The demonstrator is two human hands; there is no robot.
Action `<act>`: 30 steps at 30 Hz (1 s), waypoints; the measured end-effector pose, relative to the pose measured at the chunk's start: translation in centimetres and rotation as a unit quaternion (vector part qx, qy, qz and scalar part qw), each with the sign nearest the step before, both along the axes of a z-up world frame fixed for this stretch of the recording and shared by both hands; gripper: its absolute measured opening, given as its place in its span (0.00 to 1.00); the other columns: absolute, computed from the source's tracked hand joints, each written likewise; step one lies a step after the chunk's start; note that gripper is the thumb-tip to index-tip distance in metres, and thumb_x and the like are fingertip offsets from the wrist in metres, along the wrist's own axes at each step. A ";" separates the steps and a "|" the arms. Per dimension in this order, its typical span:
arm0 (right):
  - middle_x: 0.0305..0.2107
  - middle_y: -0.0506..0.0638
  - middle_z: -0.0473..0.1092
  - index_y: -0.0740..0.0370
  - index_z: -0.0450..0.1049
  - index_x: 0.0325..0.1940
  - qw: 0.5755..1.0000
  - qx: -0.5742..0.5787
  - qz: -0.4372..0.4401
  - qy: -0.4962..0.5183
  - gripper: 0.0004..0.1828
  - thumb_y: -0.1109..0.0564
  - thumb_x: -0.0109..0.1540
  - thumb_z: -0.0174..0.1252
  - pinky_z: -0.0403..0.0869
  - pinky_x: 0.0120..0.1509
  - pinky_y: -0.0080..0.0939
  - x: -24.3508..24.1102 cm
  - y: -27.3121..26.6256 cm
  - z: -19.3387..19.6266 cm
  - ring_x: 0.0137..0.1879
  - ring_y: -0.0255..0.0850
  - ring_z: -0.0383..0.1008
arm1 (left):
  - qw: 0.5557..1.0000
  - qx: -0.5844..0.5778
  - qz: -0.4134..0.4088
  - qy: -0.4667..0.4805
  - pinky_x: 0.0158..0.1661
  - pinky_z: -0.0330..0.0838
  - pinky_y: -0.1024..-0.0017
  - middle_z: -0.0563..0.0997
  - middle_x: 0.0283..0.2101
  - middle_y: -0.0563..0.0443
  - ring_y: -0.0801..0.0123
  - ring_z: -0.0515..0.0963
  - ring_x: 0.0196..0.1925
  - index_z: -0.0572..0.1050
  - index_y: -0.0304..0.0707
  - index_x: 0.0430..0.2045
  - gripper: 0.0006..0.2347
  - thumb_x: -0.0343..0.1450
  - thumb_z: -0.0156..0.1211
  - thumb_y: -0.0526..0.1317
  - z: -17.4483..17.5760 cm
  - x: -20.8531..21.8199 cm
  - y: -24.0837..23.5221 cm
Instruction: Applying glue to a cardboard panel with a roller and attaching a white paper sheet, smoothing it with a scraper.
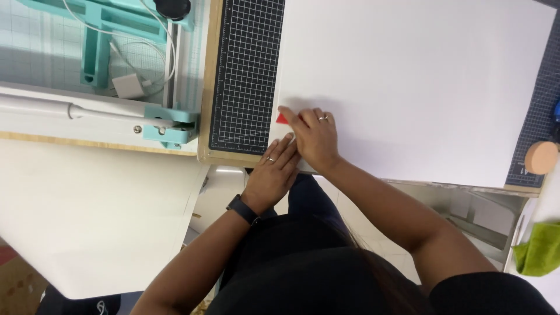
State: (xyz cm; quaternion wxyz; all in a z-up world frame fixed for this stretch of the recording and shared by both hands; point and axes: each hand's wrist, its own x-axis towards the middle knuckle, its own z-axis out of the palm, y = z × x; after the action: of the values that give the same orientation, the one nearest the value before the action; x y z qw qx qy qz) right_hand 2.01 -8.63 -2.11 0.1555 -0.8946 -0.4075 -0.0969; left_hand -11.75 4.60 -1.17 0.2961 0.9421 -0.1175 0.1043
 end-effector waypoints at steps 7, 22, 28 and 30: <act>0.35 0.44 0.65 0.43 0.72 0.67 1.000 0.019 0.009 -0.009 0.20 0.48 0.72 0.45 0.67 0.52 0.47 -1.2 0.2 0.9 0.44 0.45 0.69 | 1.000 -0.006 0.007 -0.017 0.74 0.51 0.56 0.68 0.71 0.45 0.53 0.60 0.76 0.73 0.37 0.60 0.19 0.73 0.61 0.40 0.0 -0.3 -0.2; 0.36 0.50 0.63 0.48 0.68 0.68 0.997 -0.040 -0.048 -0.037 0.27 0.64 0.65 0.54 0.63 0.45 0.50 7.8 1.2 2.0 0.40 0.51 0.66 | 0.999 -0.014 -0.022 0.022 0.76 0.49 0.53 0.61 0.75 0.47 0.54 0.56 0.79 0.62 0.36 0.70 0.21 0.79 0.49 0.36 1.3 -0.1 0.1; 0.34 0.46 0.65 0.46 0.72 0.66 0.994 -0.080 0.043 -0.054 0.24 0.64 0.67 0.51 0.65 0.45 0.49 4.1 -0.8 2.7 0.39 0.47 0.67 | 0.999 -0.025 -0.014 0.013 0.76 0.52 0.53 0.61 0.75 0.47 0.54 0.57 0.78 0.64 0.35 0.69 0.20 0.79 0.48 0.36 1.7 -0.1 0.2; 0.35 0.50 0.67 0.46 0.70 0.69 0.993 -0.105 0.053 -0.033 0.28 0.64 0.65 0.51 0.66 0.43 0.55 6.9 -1.4 2.5 0.40 0.53 0.69 | 1.000 -0.024 -0.012 0.014 0.75 0.52 0.54 0.62 0.75 0.48 0.55 0.58 0.78 0.64 0.36 0.69 0.20 0.79 0.47 0.36 1.7 0.0 0.1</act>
State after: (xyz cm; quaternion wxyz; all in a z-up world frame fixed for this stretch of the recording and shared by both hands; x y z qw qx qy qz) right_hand 8.94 -10.01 0.43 0.0524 -0.8794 -0.4672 -0.0747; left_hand -11.78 4.73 0.48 0.3217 0.9345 -0.1226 0.0904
